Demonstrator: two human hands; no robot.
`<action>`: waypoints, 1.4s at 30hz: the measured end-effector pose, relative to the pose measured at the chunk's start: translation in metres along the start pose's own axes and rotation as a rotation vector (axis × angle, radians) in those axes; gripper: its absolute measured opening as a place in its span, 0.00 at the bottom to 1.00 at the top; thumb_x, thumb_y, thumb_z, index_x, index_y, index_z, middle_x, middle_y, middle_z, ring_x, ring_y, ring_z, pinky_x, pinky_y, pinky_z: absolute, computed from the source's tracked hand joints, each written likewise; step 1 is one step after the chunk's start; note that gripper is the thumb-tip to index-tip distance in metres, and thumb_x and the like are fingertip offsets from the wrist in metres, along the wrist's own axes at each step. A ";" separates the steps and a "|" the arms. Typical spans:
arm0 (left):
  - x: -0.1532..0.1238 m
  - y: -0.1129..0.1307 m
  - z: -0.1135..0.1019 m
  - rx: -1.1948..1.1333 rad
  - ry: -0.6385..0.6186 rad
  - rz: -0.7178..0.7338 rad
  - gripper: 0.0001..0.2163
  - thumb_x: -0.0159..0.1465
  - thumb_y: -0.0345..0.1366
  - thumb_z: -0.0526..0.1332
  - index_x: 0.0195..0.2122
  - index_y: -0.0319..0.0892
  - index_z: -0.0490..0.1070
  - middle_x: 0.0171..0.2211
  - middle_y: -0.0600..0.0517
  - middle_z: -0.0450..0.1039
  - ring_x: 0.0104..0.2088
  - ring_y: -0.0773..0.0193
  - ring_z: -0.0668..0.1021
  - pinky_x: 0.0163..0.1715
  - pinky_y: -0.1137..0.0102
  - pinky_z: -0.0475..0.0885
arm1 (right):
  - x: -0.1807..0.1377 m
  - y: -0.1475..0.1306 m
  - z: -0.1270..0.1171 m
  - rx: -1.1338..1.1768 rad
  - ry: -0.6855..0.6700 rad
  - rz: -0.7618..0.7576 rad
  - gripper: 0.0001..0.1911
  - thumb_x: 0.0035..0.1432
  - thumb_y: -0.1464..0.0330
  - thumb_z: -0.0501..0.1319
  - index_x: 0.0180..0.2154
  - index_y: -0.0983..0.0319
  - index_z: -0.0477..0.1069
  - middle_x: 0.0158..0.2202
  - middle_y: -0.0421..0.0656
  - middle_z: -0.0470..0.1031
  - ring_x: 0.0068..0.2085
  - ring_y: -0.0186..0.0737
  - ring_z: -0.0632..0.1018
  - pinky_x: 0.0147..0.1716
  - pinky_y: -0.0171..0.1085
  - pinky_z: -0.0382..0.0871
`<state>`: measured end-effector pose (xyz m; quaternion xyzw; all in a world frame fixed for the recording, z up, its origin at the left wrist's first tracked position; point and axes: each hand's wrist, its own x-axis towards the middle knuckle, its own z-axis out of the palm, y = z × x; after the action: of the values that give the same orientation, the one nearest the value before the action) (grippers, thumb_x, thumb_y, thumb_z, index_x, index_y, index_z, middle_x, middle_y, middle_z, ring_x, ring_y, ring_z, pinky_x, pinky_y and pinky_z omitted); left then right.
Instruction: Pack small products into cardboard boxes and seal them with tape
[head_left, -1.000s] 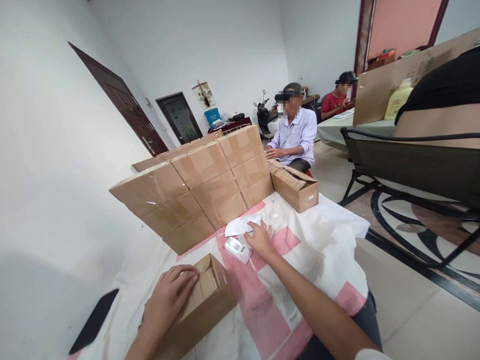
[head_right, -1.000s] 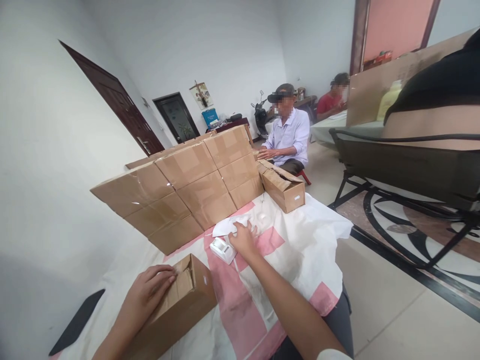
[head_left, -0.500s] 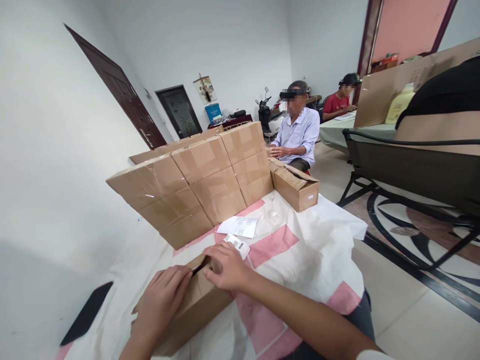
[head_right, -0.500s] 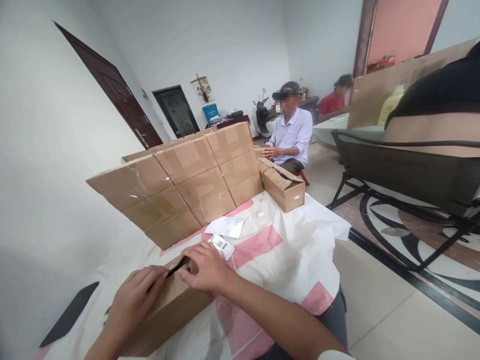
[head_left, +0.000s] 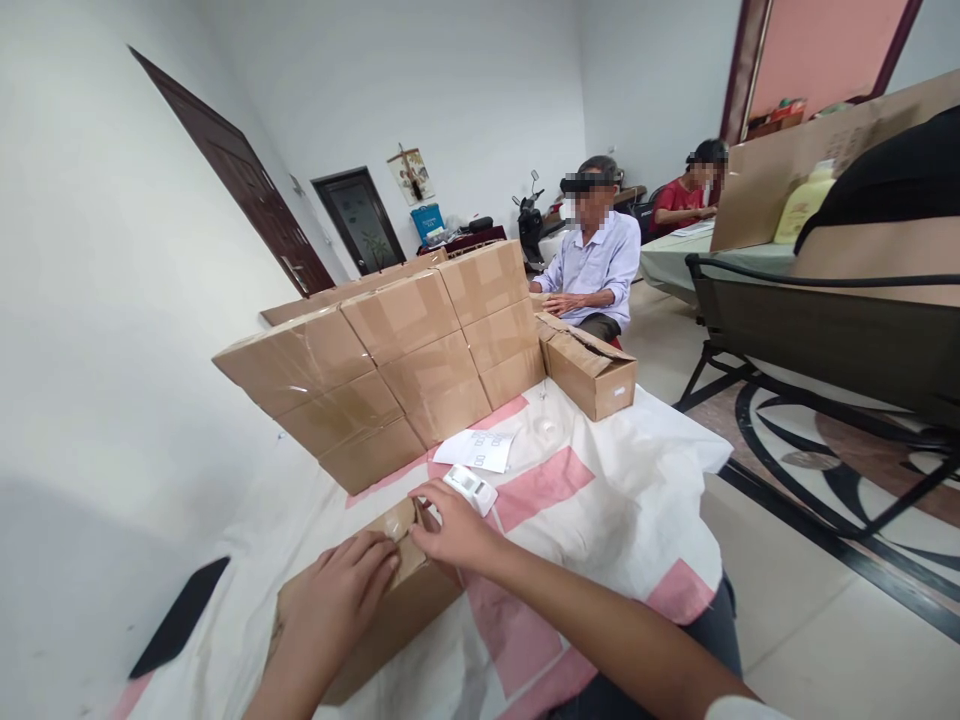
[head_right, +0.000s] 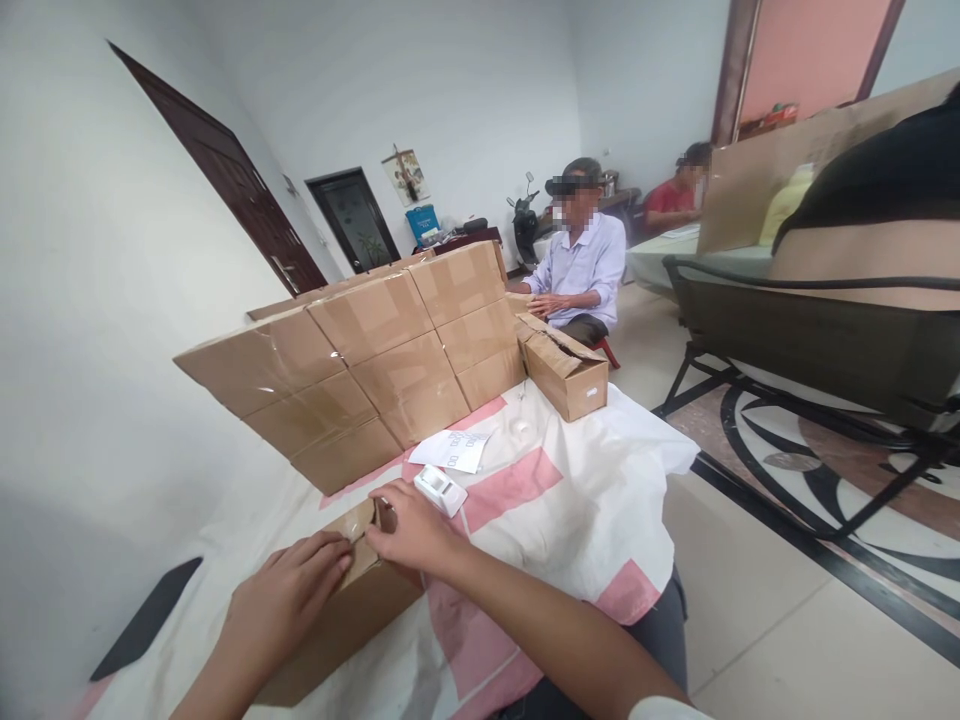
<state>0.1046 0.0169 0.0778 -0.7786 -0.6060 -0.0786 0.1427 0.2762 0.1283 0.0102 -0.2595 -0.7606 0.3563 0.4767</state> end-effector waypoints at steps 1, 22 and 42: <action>-0.001 0.002 -0.001 -0.003 -0.004 -0.001 0.15 0.70 0.46 0.51 0.43 0.52 0.77 0.46 0.53 0.81 0.41 0.55 0.81 0.41 0.63 0.72 | 0.000 0.000 0.000 0.002 0.000 0.008 0.22 0.52 0.70 0.65 0.51 0.58 0.71 0.50 0.45 0.75 0.51 0.45 0.76 0.53 0.43 0.71; -0.025 0.013 0.035 0.055 0.468 0.213 0.12 0.70 0.36 0.59 0.53 0.45 0.72 0.44 0.48 0.82 0.41 0.57 0.83 0.43 0.65 0.75 | 0.025 0.051 -0.051 -0.086 0.293 0.453 0.20 0.55 0.70 0.65 0.51 0.62 0.72 0.55 0.52 0.72 0.61 0.53 0.69 0.61 0.49 0.60; -0.087 0.011 0.040 0.119 0.696 -0.078 0.08 0.60 0.27 0.69 0.40 0.44 0.77 0.36 0.49 0.82 0.35 0.59 0.80 0.37 0.65 0.65 | 0.034 0.094 -0.086 0.732 0.572 0.928 0.11 0.56 0.65 0.59 0.41 0.57 0.63 0.40 0.43 0.71 0.33 0.37 0.79 0.19 0.29 0.65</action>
<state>0.0913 -0.0527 0.0133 -0.6718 -0.5538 -0.3093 0.3825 0.3456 0.2363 -0.0206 -0.4662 -0.2423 0.6777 0.5145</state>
